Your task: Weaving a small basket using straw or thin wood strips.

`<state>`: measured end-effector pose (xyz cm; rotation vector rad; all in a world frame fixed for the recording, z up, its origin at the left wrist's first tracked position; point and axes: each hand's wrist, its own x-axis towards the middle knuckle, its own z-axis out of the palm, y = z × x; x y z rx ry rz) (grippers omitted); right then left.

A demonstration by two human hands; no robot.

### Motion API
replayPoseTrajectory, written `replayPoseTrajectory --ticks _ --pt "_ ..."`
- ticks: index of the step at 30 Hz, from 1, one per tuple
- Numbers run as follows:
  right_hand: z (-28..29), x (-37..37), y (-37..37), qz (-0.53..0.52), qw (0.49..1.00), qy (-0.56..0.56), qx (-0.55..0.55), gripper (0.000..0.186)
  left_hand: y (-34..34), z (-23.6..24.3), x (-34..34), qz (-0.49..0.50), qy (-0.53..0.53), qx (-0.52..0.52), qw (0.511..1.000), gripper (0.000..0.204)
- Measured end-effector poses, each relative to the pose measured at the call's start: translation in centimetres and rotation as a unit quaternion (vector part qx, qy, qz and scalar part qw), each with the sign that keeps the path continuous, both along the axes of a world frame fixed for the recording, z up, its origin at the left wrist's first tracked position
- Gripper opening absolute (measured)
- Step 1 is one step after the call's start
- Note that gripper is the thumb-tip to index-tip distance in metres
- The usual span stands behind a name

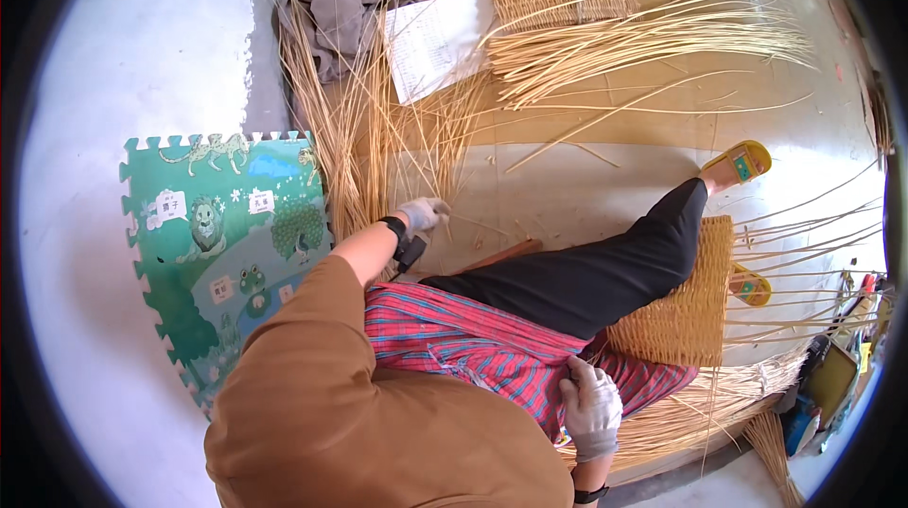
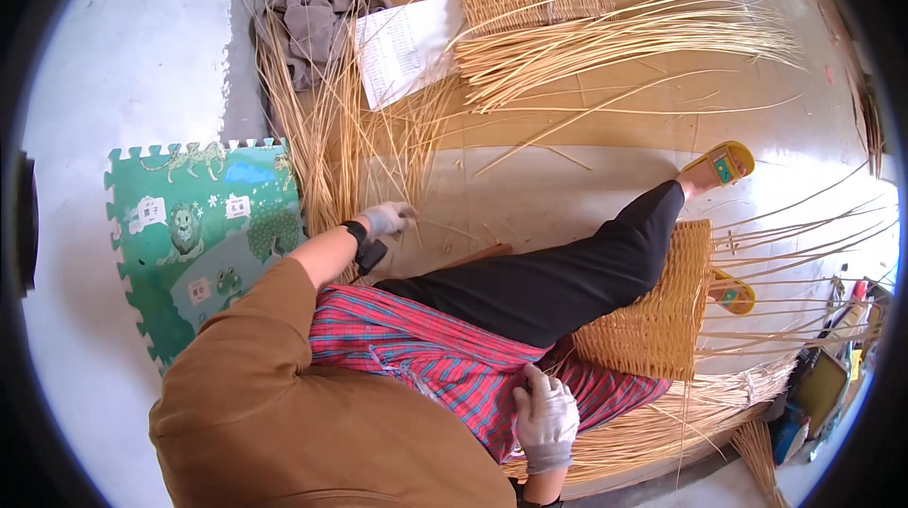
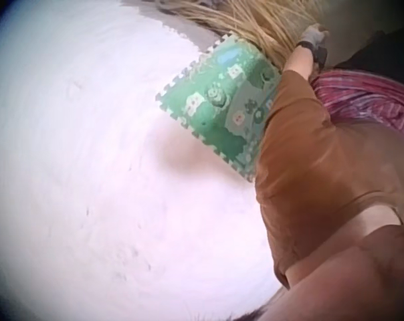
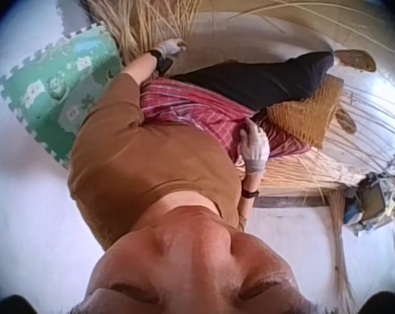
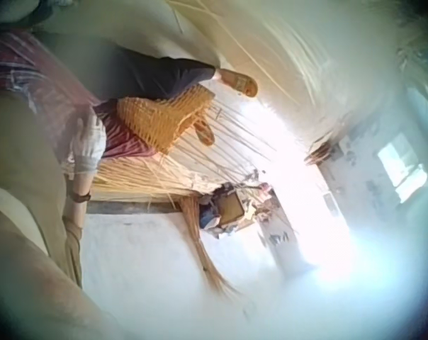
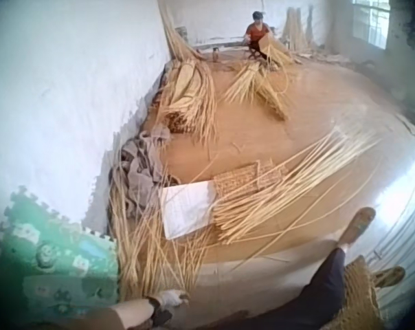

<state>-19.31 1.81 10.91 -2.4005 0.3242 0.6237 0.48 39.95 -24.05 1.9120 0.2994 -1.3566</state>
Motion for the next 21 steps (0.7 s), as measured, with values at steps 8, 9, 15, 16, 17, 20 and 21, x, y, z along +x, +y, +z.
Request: replayPoseTrajectory --ticks 8,9,15,16,17,20,21 --pt "-0.4 -0.7 1.2 -0.019 0.999 0.023 -0.019 0.034 -2.0 0.2 -1.5 -0.116 -0.011 0.065 0.991 0.043" --pt "-0.8 -0.8 1.2 -0.012 1.000 0.013 -0.019 0.033 -0.7 -0.2 -1.1 -0.112 -0.041 0.103 0.988 0.039" --pt "0.1 0.7 1.3 0.021 0.999 0.016 -0.038 0.029 13.4 -1.8 -3.7 0.061 -0.246 0.295 0.921 0.023" --pt "0.2 0.6 1.4 0.012 0.999 0.017 -0.042 0.029 15.6 -1.9 -4.1 0.070 -0.257 0.315 0.911 0.022" --pt "0.1 0.5 1.6 0.015 0.998 0.013 -0.054 0.030 17.2 -1.8 -4.2 0.067 -0.260 0.327 0.906 0.021" --pt "0.0 0.5 2.3 0.025 0.998 0.012 -0.057 0.032 20.4 -1.9 -4.9 0.100 -0.243 0.331 0.906 0.021" --pt "0.0 0.8 2.6 0.021 0.998 0.022 -0.062 0.032 20.9 -2.0 -5.2 0.138 -0.224 0.322 0.909 0.020"
